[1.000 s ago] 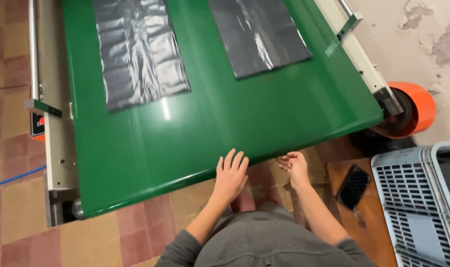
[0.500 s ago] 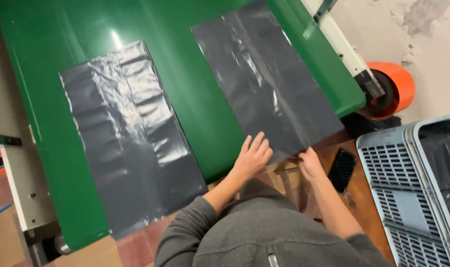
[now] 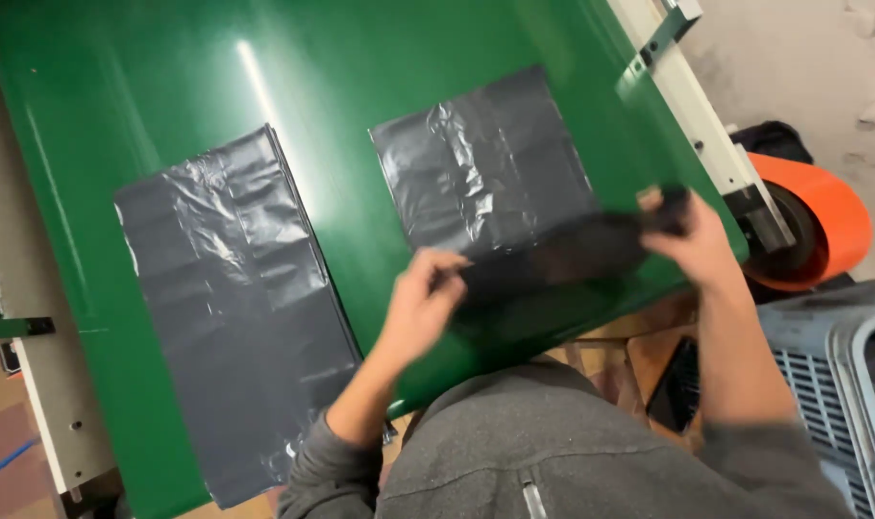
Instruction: Folding large black plastic bags on a conveyor belt and stacking them in a plastic crate.
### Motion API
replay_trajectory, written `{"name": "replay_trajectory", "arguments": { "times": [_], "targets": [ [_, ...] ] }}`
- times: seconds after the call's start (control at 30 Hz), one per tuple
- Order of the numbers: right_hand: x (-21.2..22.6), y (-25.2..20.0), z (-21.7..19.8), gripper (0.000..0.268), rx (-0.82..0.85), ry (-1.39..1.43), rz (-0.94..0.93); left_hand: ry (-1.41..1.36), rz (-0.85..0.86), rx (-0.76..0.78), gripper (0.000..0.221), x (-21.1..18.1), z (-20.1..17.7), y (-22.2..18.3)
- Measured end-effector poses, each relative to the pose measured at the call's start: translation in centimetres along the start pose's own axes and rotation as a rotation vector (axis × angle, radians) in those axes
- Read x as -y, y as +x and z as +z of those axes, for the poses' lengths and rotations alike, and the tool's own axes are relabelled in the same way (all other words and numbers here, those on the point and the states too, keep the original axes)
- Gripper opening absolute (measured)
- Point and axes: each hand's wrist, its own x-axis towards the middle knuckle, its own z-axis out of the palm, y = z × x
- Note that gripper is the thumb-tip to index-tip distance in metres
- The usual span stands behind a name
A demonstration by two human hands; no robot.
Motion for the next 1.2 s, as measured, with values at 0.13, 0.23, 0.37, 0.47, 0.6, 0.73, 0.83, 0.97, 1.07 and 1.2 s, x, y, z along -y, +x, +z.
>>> {"name": "replay_trajectory", "arguments": {
  "times": [0.13,0.23,0.37,0.47,0.6,0.73,0.83,0.97,1.07,1.2],
  "targets": [
    [3.1,14.3,5.5,0.071,0.048,0.105,0.018,-0.039,-0.026,-0.233,0.015,9.2,-2.8,10.6],
    [-1.8,22.4,7.7,0.070,0.070,0.265,0.016,-0.030,0.159,-0.343,0.033,12.8,-4.5,17.6],
    [-7.4,27.7,9.5,0.075,0.038,-0.175,0.093,0.406,-0.110,-0.456,0.043,21.5,-5.8,21.3],
    [-5.4,29.9,10.2,0.075,0.040,-0.385,0.052,0.452,-0.034,-0.503,0.045,22.4,-5.9,22.5],
    [-3.1,31.4,11.5,0.067,0.122,-0.926,-0.393,0.366,-0.305,-0.440,0.041,18.1,-5.5,21.9],
    [-4.5,34.2,12.9,0.057,0.319,-1.040,-0.190,0.706,-0.038,-0.584,0.044,13.1,-3.4,19.4],
    [-5.2,35.0,13.6,0.049,0.475,-1.090,0.060,0.903,0.157,-0.477,0.041,10.1,-0.3,16.6],
    [-2.2,30.9,13.4,0.018,0.310,-1.039,-0.264,-0.108,-0.226,-0.100,0.053,14.9,3.0,13.9],
    [3.2,23.3,11.9,0.016,0.147,-0.808,-0.440,-0.755,-0.369,-0.150,0.077,17.0,1.4,12.7],
    [5.3,12.4,9.7,0.021,0.021,-0.701,-0.483,-1.174,-0.561,-0.313,0.094,15.3,-0.6,10.7]
  ]
}}
